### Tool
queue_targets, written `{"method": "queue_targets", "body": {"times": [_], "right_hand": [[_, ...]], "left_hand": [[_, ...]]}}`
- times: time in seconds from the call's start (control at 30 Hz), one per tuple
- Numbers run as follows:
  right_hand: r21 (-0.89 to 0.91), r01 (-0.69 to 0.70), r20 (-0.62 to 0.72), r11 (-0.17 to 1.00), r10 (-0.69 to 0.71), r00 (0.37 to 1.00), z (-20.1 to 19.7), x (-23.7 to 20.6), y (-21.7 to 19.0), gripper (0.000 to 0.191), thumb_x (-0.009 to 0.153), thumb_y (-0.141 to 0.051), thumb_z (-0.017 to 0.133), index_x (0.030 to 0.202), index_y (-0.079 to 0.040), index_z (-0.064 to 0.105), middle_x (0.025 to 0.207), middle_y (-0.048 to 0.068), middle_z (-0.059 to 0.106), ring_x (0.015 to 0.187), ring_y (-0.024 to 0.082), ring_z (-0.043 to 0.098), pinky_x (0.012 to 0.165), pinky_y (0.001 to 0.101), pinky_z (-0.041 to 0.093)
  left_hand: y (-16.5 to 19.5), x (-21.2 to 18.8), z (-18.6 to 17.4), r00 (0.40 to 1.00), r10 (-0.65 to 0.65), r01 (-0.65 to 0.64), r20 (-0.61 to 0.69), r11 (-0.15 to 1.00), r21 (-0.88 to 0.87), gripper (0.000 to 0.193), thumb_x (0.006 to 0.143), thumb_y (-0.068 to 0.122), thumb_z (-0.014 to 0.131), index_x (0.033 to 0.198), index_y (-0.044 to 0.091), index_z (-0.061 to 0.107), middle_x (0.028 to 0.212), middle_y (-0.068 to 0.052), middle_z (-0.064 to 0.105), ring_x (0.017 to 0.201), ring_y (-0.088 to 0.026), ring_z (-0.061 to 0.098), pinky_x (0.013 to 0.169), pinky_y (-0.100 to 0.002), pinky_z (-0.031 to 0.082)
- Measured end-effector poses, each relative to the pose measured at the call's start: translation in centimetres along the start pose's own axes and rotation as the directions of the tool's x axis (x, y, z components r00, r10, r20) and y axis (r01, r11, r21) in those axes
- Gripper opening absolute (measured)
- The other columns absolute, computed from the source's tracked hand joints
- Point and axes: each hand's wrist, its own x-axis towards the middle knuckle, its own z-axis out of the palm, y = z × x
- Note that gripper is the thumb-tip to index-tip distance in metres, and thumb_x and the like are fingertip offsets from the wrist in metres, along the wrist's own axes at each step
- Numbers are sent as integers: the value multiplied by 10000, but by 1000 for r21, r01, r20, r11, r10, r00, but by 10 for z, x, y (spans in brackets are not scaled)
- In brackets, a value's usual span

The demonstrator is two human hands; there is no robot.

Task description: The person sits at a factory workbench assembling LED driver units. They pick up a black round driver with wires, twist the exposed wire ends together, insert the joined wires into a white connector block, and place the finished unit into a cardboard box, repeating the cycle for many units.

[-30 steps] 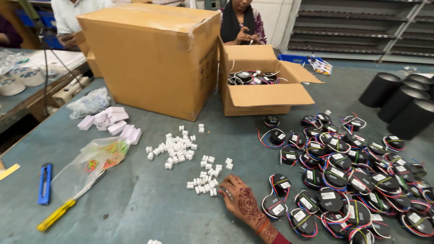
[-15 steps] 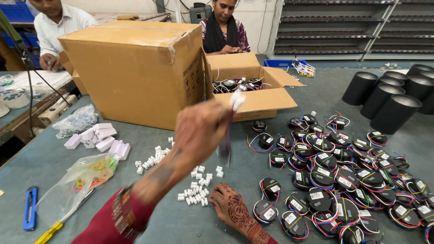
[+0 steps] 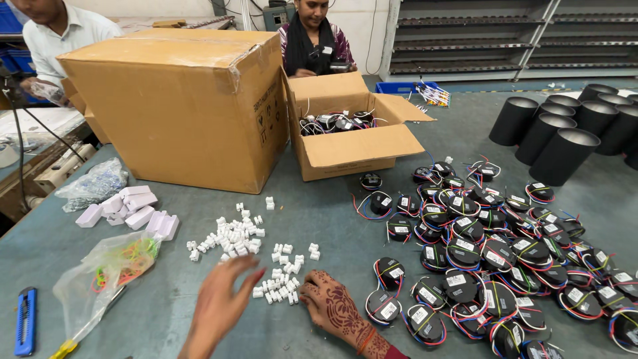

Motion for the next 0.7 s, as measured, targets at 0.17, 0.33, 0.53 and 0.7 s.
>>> {"method": "queue_targets", "body": {"times": [0.17, 0.33, 0.53, 0.7], "right_hand": [[-54, 51, -35, 997, -53, 998, -1, 0, 2, 114, 860, -87, 712, 963, -56, 674, 1050, 96, 612, 1004, 302, 617, 831, 426, 515], [-139, 98, -119, 985, -115, 986, -10, -4, 7, 157, 857, -77, 722, 999, -57, 658, 1109, 113, 617, 1072, 316, 623, 914, 435, 518], [-327, -67, -246, 943, -16, 969, -42, -35, 6, 250, 823, -116, 774, 1056, -82, 688, 1188, 136, 631, 1113, 354, 617, 943, 452, 506], [-425, -387, -436, 818, 190, 880, -88, -124, -9, 332, 779, -91, 752, 1110, -90, 729, 1207, 137, 670, 1097, 346, 631, 940, 455, 505]], "left_hand": [[-47, -103, -1, 965, -264, 260, -6, 953, -155, 250, 825, 259, 752, 1018, 103, 778, 1057, -73, 768, 1019, -256, 738, 898, -362, 555], [-44, -98, 32, 976, -177, 202, 130, 955, -217, 203, 825, 189, 752, 994, 77, 757, 1029, -98, 748, 980, -275, 726, 862, -369, 560], [-51, -147, 44, 990, 54, -19, 129, 966, -257, 154, 825, 105, 753, 965, 46, 730, 995, -127, 723, 933, -297, 711, 820, -378, 567], [-42, -191, 19, 967, 245, -253, -66, 943, -215, 125, 824, 35, 753, 941, 20, 708, 967, -152, 702, 894, -316, 698, 784, -385, 572]]}}
